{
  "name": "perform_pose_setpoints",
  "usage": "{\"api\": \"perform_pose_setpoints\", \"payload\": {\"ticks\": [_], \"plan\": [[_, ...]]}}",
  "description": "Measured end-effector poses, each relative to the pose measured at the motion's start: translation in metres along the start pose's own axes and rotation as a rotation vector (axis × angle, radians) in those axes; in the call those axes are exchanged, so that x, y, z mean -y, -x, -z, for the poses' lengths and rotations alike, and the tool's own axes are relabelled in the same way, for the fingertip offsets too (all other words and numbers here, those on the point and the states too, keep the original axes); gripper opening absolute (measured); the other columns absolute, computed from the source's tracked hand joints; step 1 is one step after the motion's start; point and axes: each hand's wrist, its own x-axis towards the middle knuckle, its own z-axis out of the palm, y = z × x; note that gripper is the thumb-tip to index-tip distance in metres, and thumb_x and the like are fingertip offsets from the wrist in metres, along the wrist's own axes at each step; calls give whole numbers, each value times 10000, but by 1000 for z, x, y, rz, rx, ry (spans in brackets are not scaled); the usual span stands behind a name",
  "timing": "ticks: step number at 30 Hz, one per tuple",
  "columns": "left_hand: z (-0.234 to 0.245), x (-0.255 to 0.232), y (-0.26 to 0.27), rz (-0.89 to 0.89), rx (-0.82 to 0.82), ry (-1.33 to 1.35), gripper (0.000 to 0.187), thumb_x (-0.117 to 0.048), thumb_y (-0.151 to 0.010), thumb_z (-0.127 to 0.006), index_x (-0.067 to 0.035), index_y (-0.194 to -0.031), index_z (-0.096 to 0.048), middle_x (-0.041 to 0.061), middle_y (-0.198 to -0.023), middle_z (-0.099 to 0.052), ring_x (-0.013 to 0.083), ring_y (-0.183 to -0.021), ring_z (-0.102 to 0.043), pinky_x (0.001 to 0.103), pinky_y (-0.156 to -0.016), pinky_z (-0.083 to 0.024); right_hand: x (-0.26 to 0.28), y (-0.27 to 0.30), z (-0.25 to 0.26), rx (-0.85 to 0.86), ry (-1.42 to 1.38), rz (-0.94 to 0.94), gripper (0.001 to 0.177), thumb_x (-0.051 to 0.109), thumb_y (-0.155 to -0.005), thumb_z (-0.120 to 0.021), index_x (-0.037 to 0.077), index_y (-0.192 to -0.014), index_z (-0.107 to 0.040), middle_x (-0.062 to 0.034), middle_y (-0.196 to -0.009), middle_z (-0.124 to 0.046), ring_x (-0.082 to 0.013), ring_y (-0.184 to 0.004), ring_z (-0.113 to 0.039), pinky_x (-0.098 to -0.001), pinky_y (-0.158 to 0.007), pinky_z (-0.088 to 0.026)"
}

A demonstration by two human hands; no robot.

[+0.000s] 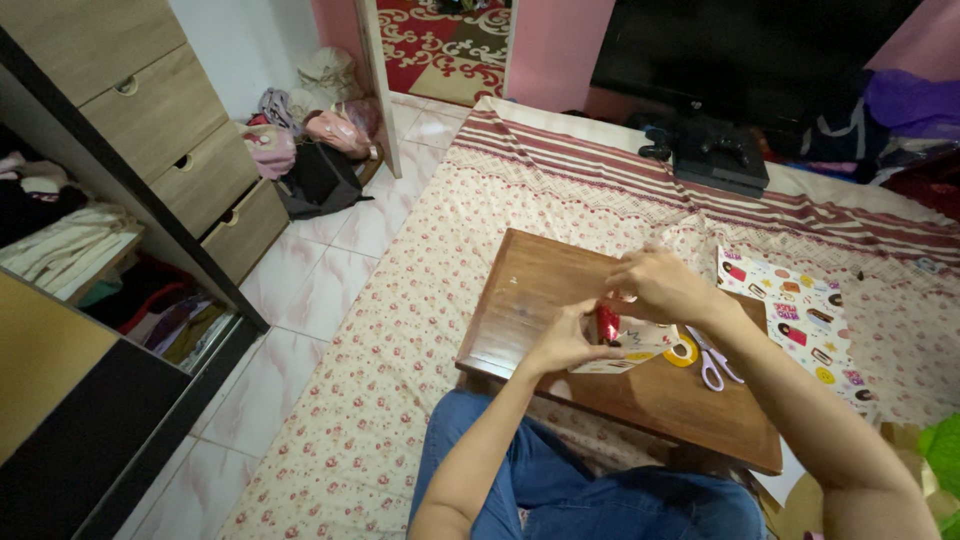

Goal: The person wraps a small box with patterned paper, folds the edges, and secures them with tape. They use scissors to cut the tape and a ribbon to tie the box. The wrapped box is placed on a small wooden table.

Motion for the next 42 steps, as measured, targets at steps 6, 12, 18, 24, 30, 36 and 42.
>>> {"api": "perform_pose_setpoints", "payload": {"ticks": [6,12,18,24,30,36,42], "plan": [[-6,15,-8,-79,-128,-79,701,-283,-647,-940,-5,-1239,-688,103,-1104,-774,143,-974,-719,310,-925,-587,1,-3,-10,-157,323,183,273,287,-783,-776,149,-1018,-784,-57,-1068,-779,-188,-1082,-684,-407,-997,-453],[-11,12,-5,-117,-142,-83,717,-288,-661,-930,-22,-1282,-692,90,-1056,-778,134,-902,-707,314,-845,-588,2,5,-4,-78,309,151,277,322,-814,-786,140,-1022,-772,-68,-1072,-770,-205,-1105,-674,-441,-1128,-378],[-5,-3,-3,-60,-99,-219,759,-355,-686,-920,-67,-1341,-667,100,-1064,-766,146,-891,-711,311,-841,-587,-15,22,17,-130,17,119,219,347,-817,-767,170,-943,-793,-32,-1091,-781,-174,-1126,-680,-498,-1211,-335],[-4,2,-1,-75,-101,-140,862,-359,-699,-916,-3,-1414,-592,126,-1198,-741,155,-1057,-710,313,-959,-571,-24,19,8,-251,-102,102,265,368,-858,-747,168,-1021,-810,-55,-1146,-785,-266,-1102,-681,-485,-1084,-386],[-7,2,0,-154,-130,119,874,-318,-714,-917,2,-1446,-562,121,-1237,-719,140,-1098,-678,301,-989,-558,-15,17,-6,-154,-14,29,209,340,-801,-771,234,-969,-835,-26,-869,-810,-141,-756,-754,-503,-1167,-351],[-22,2,-4,-180,-297,8,695,-244,-740,-907,-8,-1343,-655,102,-1175,-747,151,-1059,-720,290,-944,-577,-10,26,-13,-203,50,91,138,252,-869,-745,189,-971,-814,-31,-790,-797,-112,-655,-751,-470,-1204,-385],[-41,10,-7,-225,-459,85,558,-193,-788,-863,-25,-1276,-652,119,-1169,-750,162,-1083,-715,311,-969,-566,-22,44,-6,-158,-343,62,247,272,-914,-739,169,-1134,-786,-62,-1142,-806,-195,-961,-764,-485,-1106,-388]]}}
